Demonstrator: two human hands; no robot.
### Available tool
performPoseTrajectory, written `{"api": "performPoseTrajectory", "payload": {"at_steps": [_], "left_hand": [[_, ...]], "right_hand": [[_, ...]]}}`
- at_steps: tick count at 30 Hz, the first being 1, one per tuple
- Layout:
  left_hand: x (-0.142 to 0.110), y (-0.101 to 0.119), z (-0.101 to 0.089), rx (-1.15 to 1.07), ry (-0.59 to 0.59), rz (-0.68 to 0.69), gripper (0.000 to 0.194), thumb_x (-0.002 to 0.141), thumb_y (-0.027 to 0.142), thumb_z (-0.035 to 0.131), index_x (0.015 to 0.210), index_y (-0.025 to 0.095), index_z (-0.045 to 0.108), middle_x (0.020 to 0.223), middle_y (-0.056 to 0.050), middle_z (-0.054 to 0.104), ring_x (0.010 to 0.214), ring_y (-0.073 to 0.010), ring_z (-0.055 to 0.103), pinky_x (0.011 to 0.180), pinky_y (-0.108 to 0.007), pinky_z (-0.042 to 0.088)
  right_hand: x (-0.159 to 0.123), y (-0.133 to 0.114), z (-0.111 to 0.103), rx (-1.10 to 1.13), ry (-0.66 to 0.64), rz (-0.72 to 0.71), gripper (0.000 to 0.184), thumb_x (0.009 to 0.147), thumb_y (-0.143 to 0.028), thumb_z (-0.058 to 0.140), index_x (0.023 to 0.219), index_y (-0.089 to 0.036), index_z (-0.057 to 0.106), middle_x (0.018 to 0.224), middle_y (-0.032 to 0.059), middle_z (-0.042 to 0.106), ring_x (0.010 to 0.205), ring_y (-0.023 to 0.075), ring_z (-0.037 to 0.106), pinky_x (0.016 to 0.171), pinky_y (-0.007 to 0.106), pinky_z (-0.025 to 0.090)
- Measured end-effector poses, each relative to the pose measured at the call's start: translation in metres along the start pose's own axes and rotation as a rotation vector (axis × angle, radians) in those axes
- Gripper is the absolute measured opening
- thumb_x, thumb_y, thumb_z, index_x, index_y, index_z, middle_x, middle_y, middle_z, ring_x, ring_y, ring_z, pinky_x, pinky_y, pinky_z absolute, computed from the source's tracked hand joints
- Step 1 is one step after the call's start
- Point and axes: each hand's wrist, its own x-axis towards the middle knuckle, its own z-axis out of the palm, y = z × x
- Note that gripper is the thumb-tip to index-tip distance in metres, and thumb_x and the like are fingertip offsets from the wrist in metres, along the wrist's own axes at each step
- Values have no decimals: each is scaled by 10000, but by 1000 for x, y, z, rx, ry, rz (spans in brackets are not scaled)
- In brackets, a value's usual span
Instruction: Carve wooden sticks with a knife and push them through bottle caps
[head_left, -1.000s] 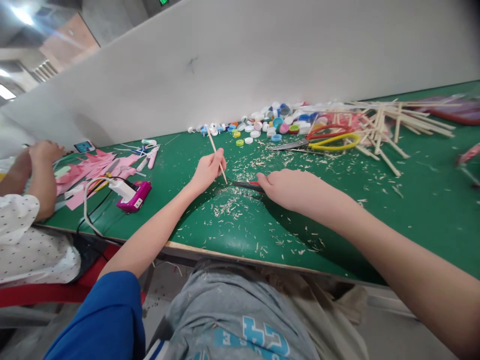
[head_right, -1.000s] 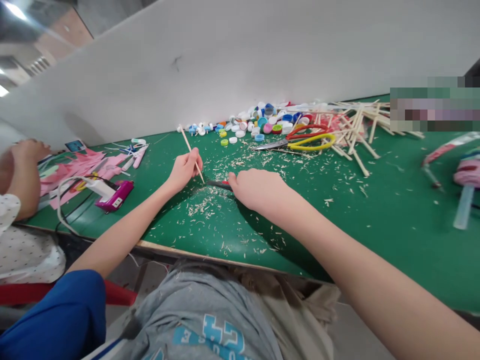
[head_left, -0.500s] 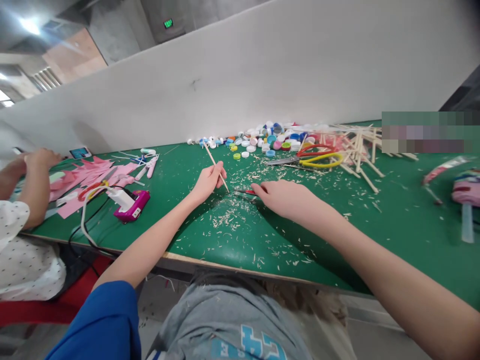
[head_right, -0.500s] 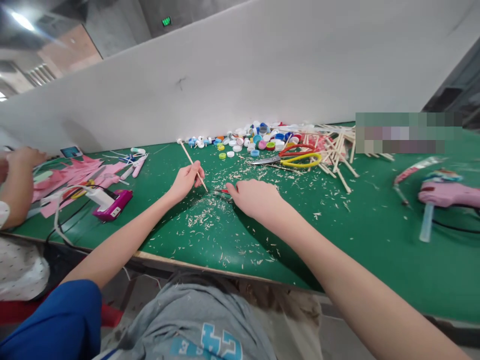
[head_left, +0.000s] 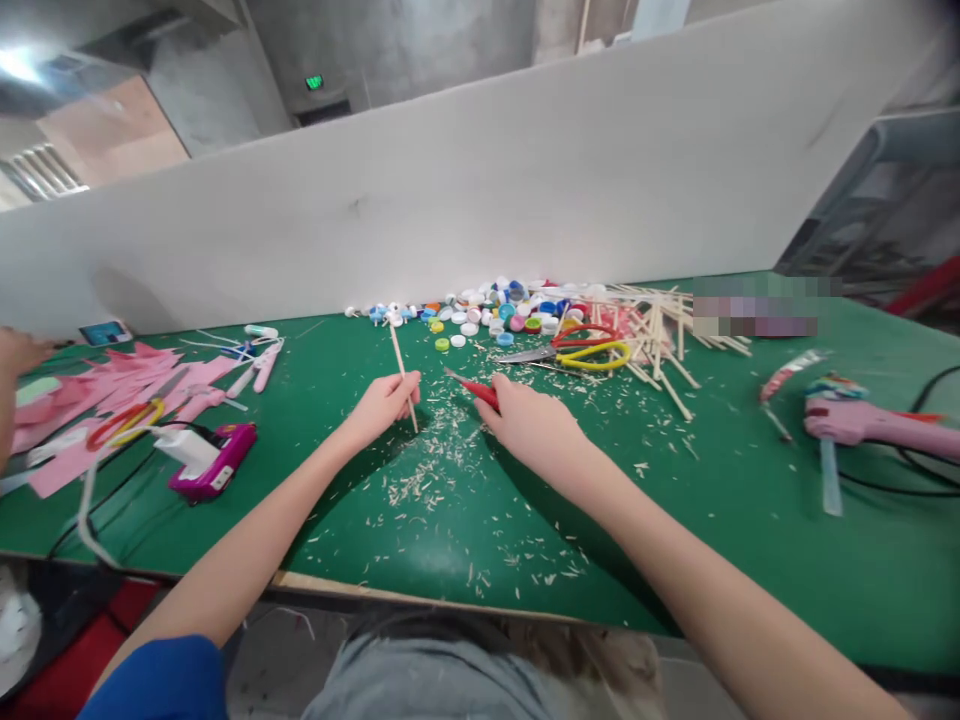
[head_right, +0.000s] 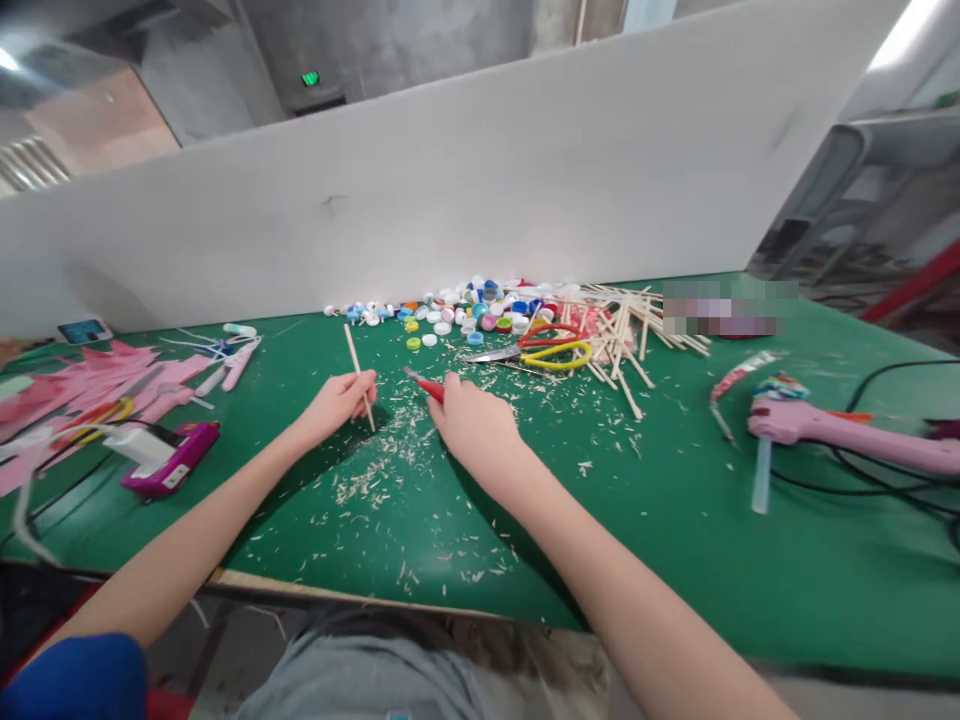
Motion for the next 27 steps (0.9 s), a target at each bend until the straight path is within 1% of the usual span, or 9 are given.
{"api": "performPoseTrajectory", "payload": {"at_steps": [3,7,11,13,16,19,21,23,27], "left_hand": [[-1,4,0,42,26,-28,466,912,563,408,660,190,528,444,62,421,445,-90,400,510,-226,347],[0,10,5,61,3,-43,371,924,468,437,685,195,516,476,67,439,505,-87,399,574,-215,354],[4,13,13,-9,-51,-55,204,879,384,520,781,206,533,622,52,518,627,-99,485,629,-216,387],[6,12,13,-3,-79,-47,202,894,376,495,795,207,543,685,41,530,666,-100,501,670,-224,411],[6,7,10,38,-35,-103,271,911,447,476,836,207,576,675,36,539,667,-107,515,663,-234,410],[5,1,4,26,-16,-200,338,907,512,462,849,208,598,551,58,493,552,-101,471,573,-231,380],[5,-3,2,13,-22,-278,369,881,541,484,794,202,599,482,72,450,474,-88,425,521,-223,363],[6,-7,1,-8,-52,-349,395,862,565,495,753,199,594,436,76,436,430,-82,418,490,-212,372],[8,-16,0,49,-95,-357,398,883,561,483,733,209,594,418,69,461,408,-81,466,440,-185,399]], "right_hand": [[6,3,7,-18,38,18,360,1019,-409,303,1196,-146,473,1096,108,591,869,192,603,604,279,363],[11,20,11,-70,93,25,317,1011,-375,359,1177,-147,503,1111,105,573,997,223,560,647,288,406],[11,44,15,-192,107,52,295,993,-334,402,1113,-121,567,1038,115,577,977,262,542,782,371,458],[11,53,20,-253,133,36,273,975,-290,424,1112,-124,592,1001,115,579,936,272,533,780,399,462],[14,59,26,-334,330,-42,303,939,-219,465,1199,-116,584,1095,141,567,973,291,507,794,419,464],[17,56,30,-272,502,-187,320,951,-233,454,1221,-109,573,1163,142,550,1021,274,486,855,415,447],[17,53,33,-193,490,-263,294,959,-225,434,1185,-113,587,1125,127,565,1010,251,488,869,396,428],[17,50,38,-138,410,-272,302,957,-201,418,1199,-136,585,1134,108,573,1021,244,490,888,396,405],[16,54,50,-147,378,-311,307,948,-208,408,1178,-161,606,1129,83,596,1058,262,493,943,426,354]]}}
